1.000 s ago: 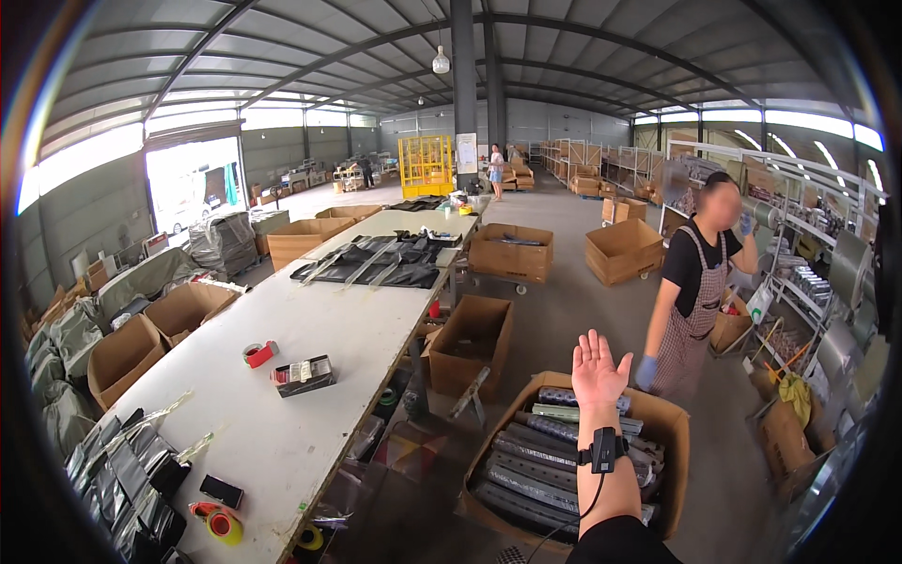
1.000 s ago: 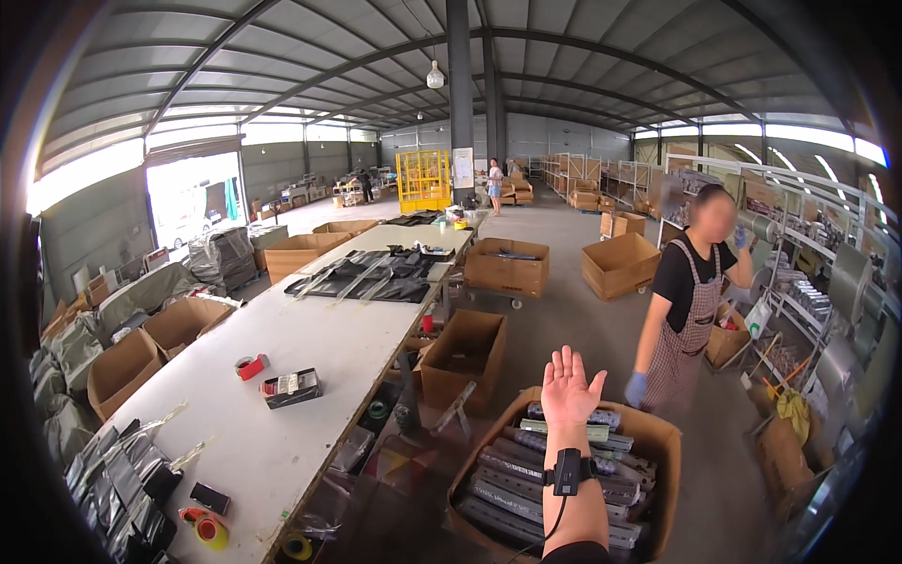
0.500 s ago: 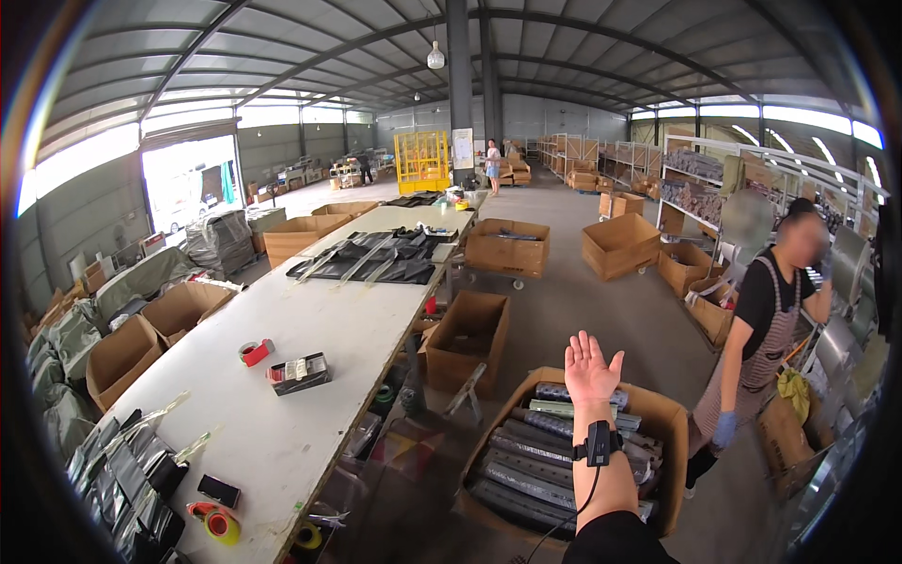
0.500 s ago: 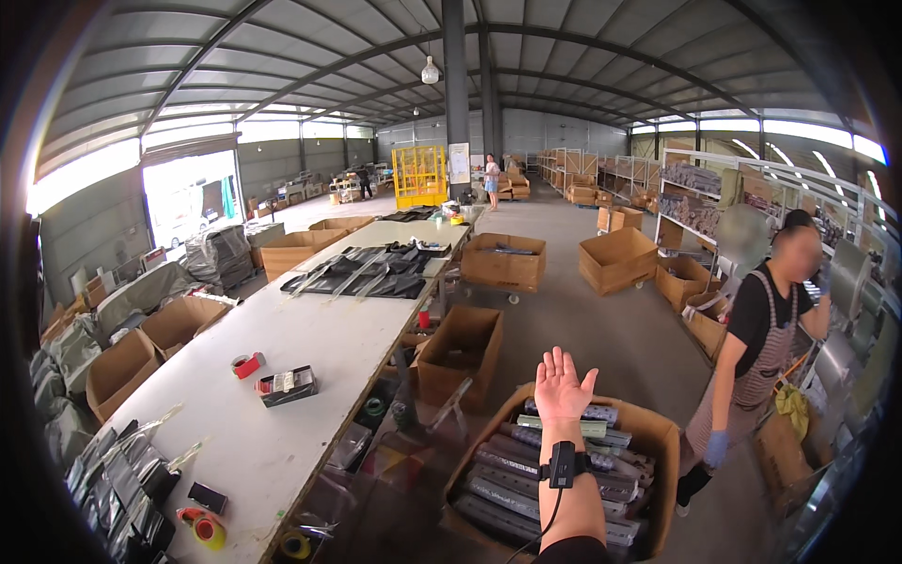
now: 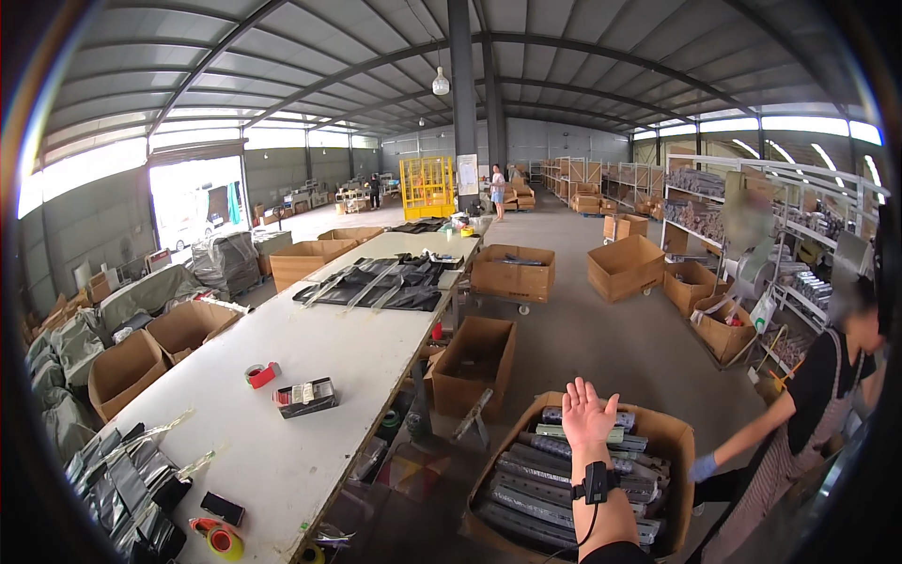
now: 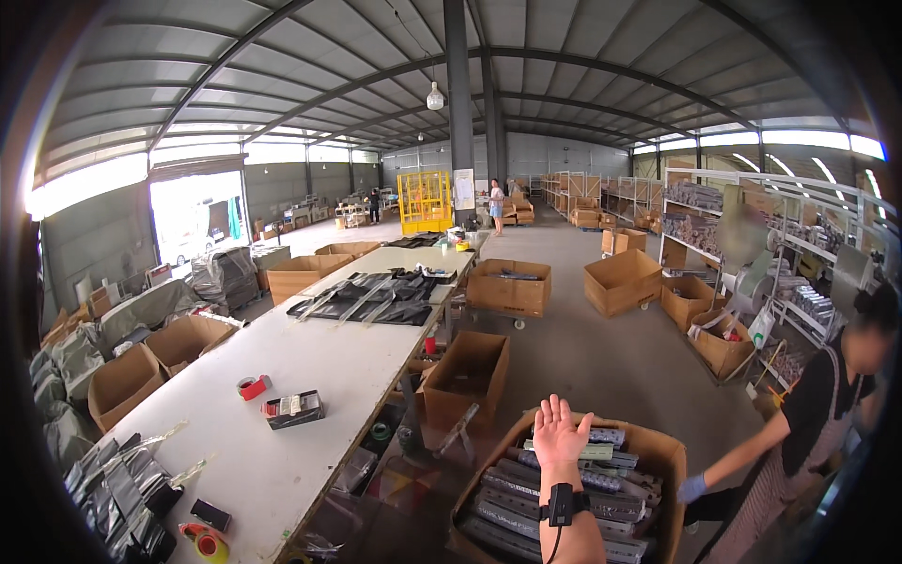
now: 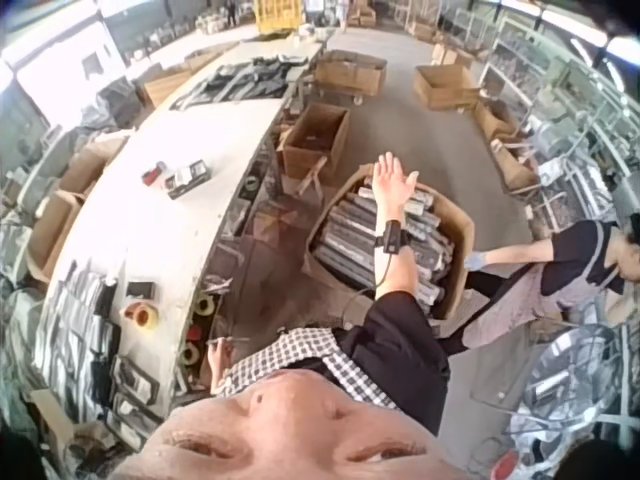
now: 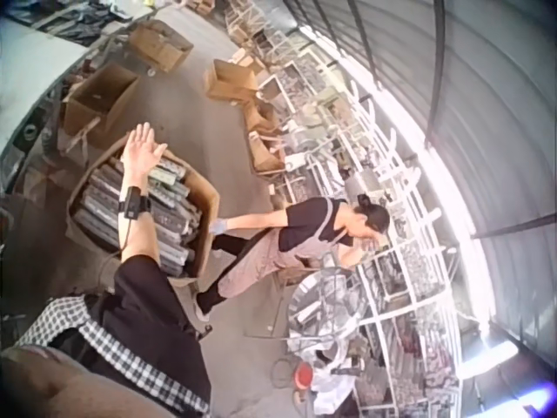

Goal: Checking inventory lists and packaging plastic/rubber components into shipping sleeves in a warehouse.

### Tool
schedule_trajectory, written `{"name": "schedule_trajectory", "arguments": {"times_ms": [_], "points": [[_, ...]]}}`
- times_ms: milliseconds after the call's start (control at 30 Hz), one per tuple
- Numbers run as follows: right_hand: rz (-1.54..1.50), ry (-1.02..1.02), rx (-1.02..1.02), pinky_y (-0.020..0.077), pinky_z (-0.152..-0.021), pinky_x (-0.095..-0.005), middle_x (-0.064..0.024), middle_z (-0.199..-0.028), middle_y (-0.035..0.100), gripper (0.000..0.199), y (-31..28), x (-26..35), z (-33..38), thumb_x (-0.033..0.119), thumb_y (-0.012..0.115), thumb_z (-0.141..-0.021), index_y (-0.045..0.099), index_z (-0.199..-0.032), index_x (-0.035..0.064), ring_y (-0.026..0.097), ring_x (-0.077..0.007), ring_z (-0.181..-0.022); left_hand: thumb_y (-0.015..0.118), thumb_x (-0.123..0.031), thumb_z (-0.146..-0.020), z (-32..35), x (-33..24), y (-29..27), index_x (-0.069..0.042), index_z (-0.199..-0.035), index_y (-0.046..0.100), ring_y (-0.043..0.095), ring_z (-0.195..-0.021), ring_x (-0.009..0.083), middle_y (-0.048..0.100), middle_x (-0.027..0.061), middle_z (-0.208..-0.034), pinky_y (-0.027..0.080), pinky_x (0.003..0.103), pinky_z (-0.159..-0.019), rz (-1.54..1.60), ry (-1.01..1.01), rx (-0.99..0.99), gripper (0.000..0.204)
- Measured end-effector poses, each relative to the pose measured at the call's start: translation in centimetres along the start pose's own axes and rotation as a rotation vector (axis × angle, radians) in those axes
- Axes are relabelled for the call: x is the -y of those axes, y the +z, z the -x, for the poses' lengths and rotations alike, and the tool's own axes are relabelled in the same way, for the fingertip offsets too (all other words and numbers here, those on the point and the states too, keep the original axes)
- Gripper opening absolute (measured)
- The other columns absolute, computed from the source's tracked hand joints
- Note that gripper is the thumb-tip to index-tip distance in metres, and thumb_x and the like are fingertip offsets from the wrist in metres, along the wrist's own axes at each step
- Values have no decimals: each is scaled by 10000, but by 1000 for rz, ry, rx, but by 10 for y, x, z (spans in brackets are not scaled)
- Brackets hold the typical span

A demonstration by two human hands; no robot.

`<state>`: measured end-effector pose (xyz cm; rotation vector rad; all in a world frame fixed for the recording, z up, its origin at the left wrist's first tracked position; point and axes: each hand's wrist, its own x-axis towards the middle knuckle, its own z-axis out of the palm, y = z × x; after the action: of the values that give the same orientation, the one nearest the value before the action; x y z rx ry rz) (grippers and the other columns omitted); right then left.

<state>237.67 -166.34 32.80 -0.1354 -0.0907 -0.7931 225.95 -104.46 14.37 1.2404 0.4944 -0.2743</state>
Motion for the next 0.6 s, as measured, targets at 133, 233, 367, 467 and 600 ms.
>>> {"name": "schedule_trajectory", "arguments": {"times_ms": [133,233,367,467,600], "points": [[-4,-8,-4,197,-1214,-394,-109,-1567,334,898,-1,2,3,669,379,-970,209,-1549,4,253,-281,-1473,653,-221,-965,-3,-1,4,-47,-1069,570,626,-769,190,691,100,-972,534,350,-664,2,11,33,219],[-19,-15,6,194,-1215,-393,-106,-1573,324,899,1,3,1,668,380,-970,200,-1553,7,243,-279,-1477,659,-216,-959,-26,18,-21,-47,-1093,563,647,-828,209,687,109,-1002,544,364,-699,-310,255,144,236],[-13,-61,-6,199,-1210,-387,-100,-1567,330,897,1,12,-7,668,384,-969,211,-1550,8,253,-275,-1471,668,-195,-947,-9,-4,2,-49,-1108,562,661,-875,220,686,113,-1018,551,370,-739,4,-15,59,242],[1,-34,-6,214,-1201,-388,-98,-1551,356,892,0,10,-2,674,384,-966,247,-1536,2,275,-273,-1458,671,-193,-942,-4,-6,5,-47,-1115,564,662,-855,213,689,108,-1011,552,363,-726,12,24,33,251],[23,-22,-51,231,-1192,-393,-98,-1533,388,885,-13,8,7,677,374,-966,278,-1524,-3,288,-277,-1452,669,-195,-943,0,-6,8,-42,-1090,568,658,-833,196,693,101,-983,551,357,-715,16,-3,6,235]]}}
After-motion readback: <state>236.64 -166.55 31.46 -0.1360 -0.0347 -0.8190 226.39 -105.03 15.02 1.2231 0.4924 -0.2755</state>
